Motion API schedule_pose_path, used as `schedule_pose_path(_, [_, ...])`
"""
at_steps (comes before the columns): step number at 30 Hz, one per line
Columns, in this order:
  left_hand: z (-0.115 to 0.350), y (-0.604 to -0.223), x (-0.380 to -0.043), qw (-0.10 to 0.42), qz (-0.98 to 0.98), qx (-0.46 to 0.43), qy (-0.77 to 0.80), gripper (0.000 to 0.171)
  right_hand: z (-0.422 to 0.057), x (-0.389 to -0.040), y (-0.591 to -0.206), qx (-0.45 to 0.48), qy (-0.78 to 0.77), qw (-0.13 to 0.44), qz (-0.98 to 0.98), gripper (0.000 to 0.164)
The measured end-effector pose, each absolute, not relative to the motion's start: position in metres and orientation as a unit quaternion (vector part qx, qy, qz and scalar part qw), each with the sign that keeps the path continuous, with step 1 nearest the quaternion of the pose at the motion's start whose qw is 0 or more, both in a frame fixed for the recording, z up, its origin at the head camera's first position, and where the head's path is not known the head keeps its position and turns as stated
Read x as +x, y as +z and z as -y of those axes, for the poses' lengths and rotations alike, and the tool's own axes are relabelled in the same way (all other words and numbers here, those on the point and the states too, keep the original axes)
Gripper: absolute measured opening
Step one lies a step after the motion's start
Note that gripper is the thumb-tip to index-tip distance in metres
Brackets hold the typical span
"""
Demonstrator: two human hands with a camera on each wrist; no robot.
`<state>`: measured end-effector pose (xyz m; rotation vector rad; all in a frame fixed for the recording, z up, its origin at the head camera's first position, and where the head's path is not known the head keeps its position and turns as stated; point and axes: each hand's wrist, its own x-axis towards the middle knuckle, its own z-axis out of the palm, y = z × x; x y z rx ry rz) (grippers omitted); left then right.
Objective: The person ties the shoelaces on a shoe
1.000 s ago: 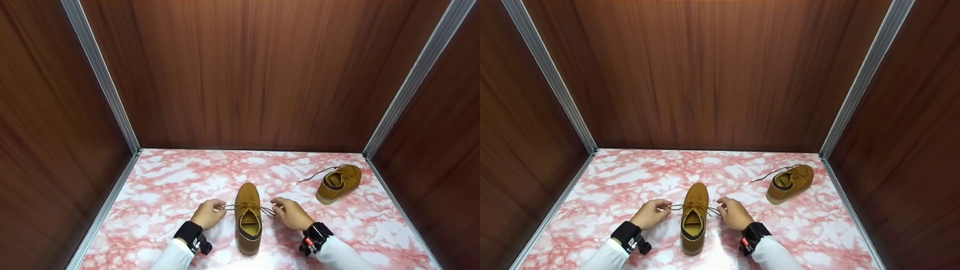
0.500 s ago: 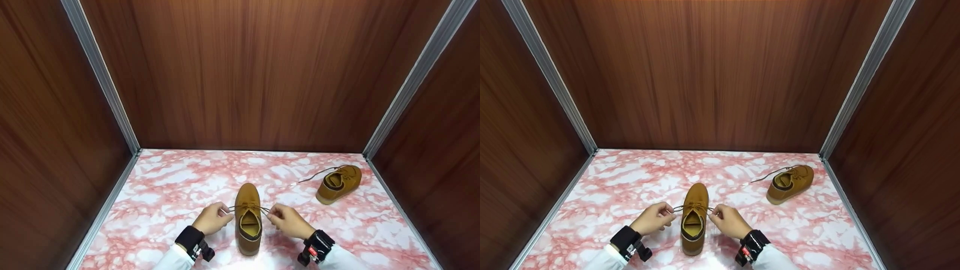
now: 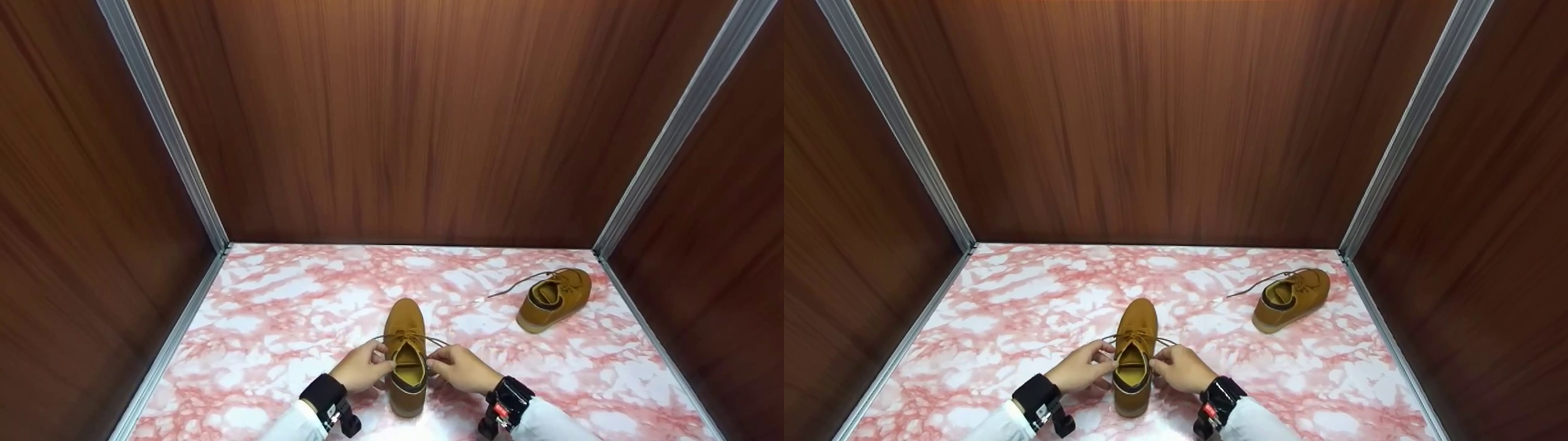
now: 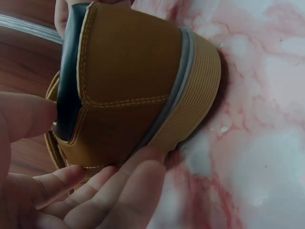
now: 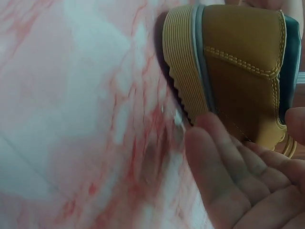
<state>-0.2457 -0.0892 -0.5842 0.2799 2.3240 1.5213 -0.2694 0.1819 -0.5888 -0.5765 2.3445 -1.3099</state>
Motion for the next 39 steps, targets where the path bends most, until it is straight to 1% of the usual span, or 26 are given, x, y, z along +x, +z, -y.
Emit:
schedule_pose_path(4, [0.087, -0.585, -0.244, 0.188, -0.818, 0.106, 0.533, 0.053, -0.177, -0.267, -0.586, -0.177, -0.514, 0.238, -0.805, 0.038])
schedule_pose_path(6, [0.086, -0.585, -0.244, 0.19, -0.823, 0.113, 0.524, 0.055, -0.174, -0.266, -0.585, -0.167, -0.525, 0.248, -0.797, 0.039])
schedule_pose_path(8, [0.086, -0.585, -0.244, 0.189, -0.827, 0.119, 0.516, 0.055, -0.171, -0.265, -0.584, -0.163, -0.526, 0.247, -0.798, 0.038])
schedule_pose_path(12, [0.085, -0.585, -0.245, 0.184, -0.832, 0.117, 0.51, 0.054, -0.163, -0.266, -0.582, -0.167, -0.506, 0.221, -0.817, 0.037])
schedule_pose_path(17, [0.087, -0.584, -0.251, 0.133, -0.855, 0.124, 0.485, 0.056, -0.153, -0.272, -0.579, -0.176, -0.5, 0.2, -0.824, 0.04])
schedule_pose_path(21, [0.09, -0.583, -0.258, 0.088, -0.868, 0.127, 0.472, 0.06, -0.14, -0.279, -0.576, -0.181, -0.494, 0.172, -0.833, 0.045])
schedule_pose_path(26, [0.092, -0.58, -0.269, 0.049, -0.874, 0.092, 0.475, 0.075, -0.121, -0.29, -0.573, -0.165, -0.507, 0.156, -0.831, 0.054])
schedule_pose_path(30, [0.093, -0.578, -0.28, 0.025, -0.878, 0.055, 0.475, 0.082, -0.105, -0.299, -0.573, -0.145, -0.542, 0.159, -0.813, 0.061])
schedule_pose_path(32, [0.095, -0.578, -0.286, 0.017, -0.879, 0.034, 0.475, 0.084, -0.096, -0.305, -0.573, -0.148, -0.551, 0.151, -0.807, 0.063])
schedule_pose_path(34, [0.097, -0.578, -0.292, 0.009, -0.88, 0.012, 0.475, 0.086, -0.088, -0.311, -0.573, -0.152, -0.557, 0.141, -0.804, 0.064])
schedule_pose_path(39, [0.102, -0.579, -0.309, -0.036, -0.88, -0.007, 0.473, 0.08, -0.07, -0.325, -0.573, -0.157, -0.585, 0.119, -0.787, 0.063])
